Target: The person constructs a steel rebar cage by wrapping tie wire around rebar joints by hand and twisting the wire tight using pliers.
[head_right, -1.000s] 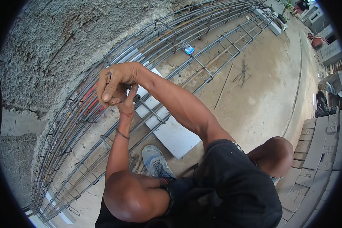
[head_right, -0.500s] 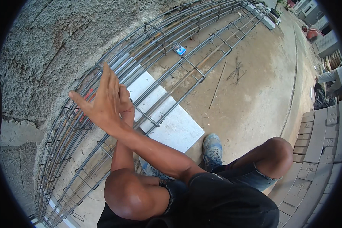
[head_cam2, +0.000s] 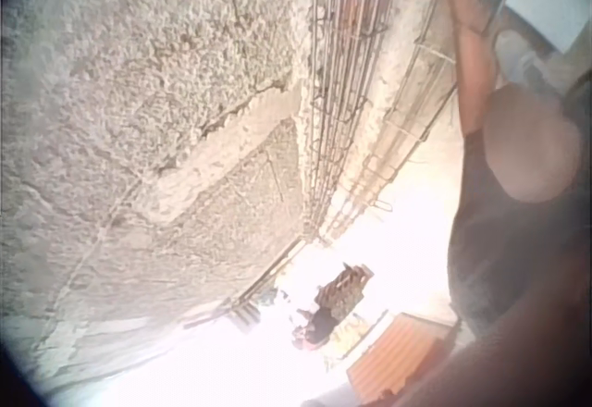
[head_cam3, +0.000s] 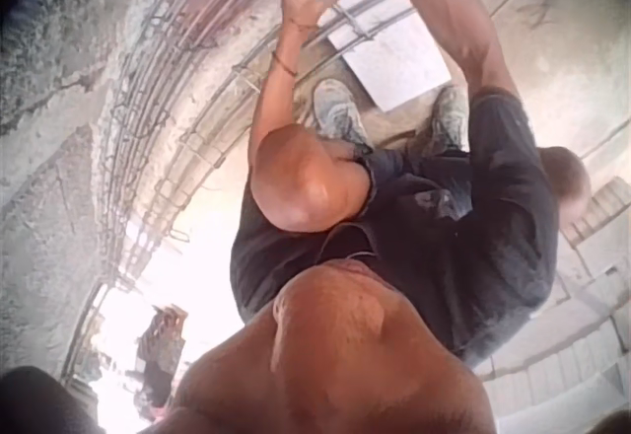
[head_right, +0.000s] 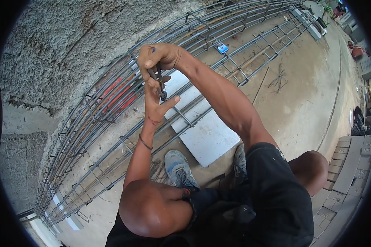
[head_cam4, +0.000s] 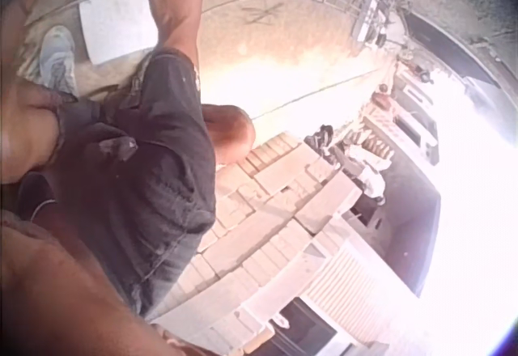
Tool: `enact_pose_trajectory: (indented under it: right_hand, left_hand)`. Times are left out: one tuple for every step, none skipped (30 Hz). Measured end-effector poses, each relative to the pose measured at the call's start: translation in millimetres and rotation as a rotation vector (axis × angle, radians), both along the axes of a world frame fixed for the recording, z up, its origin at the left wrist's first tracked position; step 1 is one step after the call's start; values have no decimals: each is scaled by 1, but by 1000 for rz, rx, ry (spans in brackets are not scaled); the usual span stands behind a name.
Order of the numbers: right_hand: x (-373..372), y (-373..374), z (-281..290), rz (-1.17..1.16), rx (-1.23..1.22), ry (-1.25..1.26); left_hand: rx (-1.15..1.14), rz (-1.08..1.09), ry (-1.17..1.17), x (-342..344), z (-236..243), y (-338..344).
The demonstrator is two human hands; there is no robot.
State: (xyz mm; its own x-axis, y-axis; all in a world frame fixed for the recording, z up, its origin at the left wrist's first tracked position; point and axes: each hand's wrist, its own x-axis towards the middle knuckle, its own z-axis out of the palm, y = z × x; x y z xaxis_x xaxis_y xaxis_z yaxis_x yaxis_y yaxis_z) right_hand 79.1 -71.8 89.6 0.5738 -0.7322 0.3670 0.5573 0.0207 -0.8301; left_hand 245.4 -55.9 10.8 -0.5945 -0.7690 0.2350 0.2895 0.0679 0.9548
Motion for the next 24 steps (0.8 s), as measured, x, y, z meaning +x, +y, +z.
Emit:
enact_pose_trajectory:
  right_hand:
    - [-1,2,-3,-85,-12,-39]
    - [1,0,-5,-255,-38,44]
    - [5,1,-3,-265,-38,53]
    - [11,1,-3,-628,59,129]
    - [17,1,-3,-989,157,199]
    - [22,3,1,-1026,132,94]
    - [29,6,4,-1025,130,93]
    - [27,16,3,-1070,138,-24]
    - [32,23,2,-1102,148,-156]
    - [40,25,1,-1173,166,-122]
    - [49,26,5,-1174,162,-123]
    - [65,24,13,-1208,73,199]
    - [76,23,21,-1222,-21,520]
    - [69,25,23,-1234,-14,523]
    - [59,21,26,-862,72,513]
    - [49,17,30,-488,150,492]
    - [40,13,28,-497,148,494]
    - [33,7,23,-218,111,411]
    - [24,2,18,59,73,325]
    - [21,-5,13,109,88,265]
    - [25,-6,15,125,78,260]
    - [26,-3,18,-80,78,275]
    - [22,2,18,-304,87,295]
    - [19,6,17,-503,5,292]
  left_hand:
    - [2,-291,-143,-6,2,-13]
    - [-1,-294,-141,-9,5,-26]
    - [-48,-331,-293,-16,7,-35]
    - [-97,-365,-445,-23,8,-38]
    - [-100,-374,-441,-28,0,-38]
    - [-114,-208,-377,-30,-9,-35]
    - [-127,-42,-314,-32,-17,-33]
    - [-23,43,-313,-41,-10,-18]
    - [-22,36,-312,-44,-8,-9]
    - [-68,274,-332,-47,-5,-1]
    - [-117,515,-345,-50,-2,3]
    - [-119,547,-47,-51,-12,1]
    - [-129,555,-57,-43,-24,4]
    - [-118,573,-113,-43,-24,21]
    - [-116,601,-167,-37,-24,32]
    - [-195,505,-131,-27,-23,38]
    - [-198,497,-126,-25,-24,39]
    - [-123,335,-17,-20,-25,37]
    - [-45,171,92,-16,-26,33]
    - [154,-51,-17,-11,-21,12]
    - [147,-33,-21,-7,-20,-7]
    - [126,-154,-135,-4,-19,-22]
    - [110,-296,-241,-9,-16,-26]
    - [110,-303,-236,-14,-14,-24]
